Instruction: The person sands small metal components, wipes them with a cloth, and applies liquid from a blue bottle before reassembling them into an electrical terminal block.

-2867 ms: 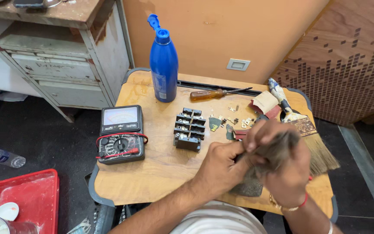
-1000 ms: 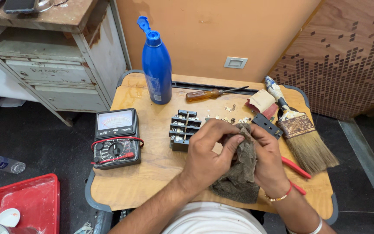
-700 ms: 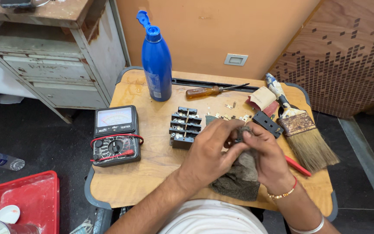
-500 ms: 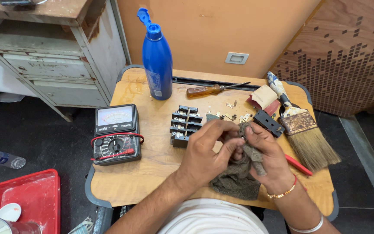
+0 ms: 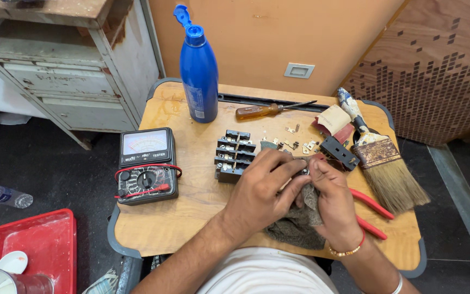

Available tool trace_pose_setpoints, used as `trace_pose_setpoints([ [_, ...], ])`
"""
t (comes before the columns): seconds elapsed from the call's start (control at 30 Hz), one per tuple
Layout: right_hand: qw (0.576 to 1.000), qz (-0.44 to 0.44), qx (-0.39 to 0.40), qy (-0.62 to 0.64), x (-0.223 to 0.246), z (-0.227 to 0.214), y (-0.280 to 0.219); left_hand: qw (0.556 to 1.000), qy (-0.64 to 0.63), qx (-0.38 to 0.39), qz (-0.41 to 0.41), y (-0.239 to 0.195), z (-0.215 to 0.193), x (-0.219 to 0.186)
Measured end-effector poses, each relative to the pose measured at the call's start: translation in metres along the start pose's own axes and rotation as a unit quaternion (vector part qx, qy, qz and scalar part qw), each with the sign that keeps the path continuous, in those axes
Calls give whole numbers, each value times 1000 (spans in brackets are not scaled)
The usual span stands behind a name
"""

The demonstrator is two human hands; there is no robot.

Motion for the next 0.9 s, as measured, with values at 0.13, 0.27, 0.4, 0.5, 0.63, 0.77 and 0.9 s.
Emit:
trace_pose_setpoints([
  [0.13,998,-21,-18,-50,1,-7,-3,1000,-5,-1,2,-2,2,1],
  [0.27,996,-72,20,-56,10,-1,-7,999,-30,-19,10,-4,0,1],
  [0.4,995,-49,-18,-90,16,-3,-3,996,-81,-42,-23,-8,-4,9],
  [0.5,994,-69,-63,-54,34,-7,-3,978,-149,-48,-138,-15,0,35],
  [0.63,971,-197,-47,-128,76,13,-20,856,-413,-62,-305,-32,30,75],
  [0.77,870,-343,14,-355,104,54,-42,815,-509,-45,-273,-33,44,76],
  [0.9,859,-335,35,-385,102,65,-33,809,-525,-13,-262,-35,50,75],
])
Point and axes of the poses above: each hand's wrist, its own y-axis towards the middle knuckle, its own z-axis out of the palm, x = y × z, the point moved 10 cm from there along y, towards the middle knuckle, and after that the axes turned 1 degree about -y, right-handed, at the moved point
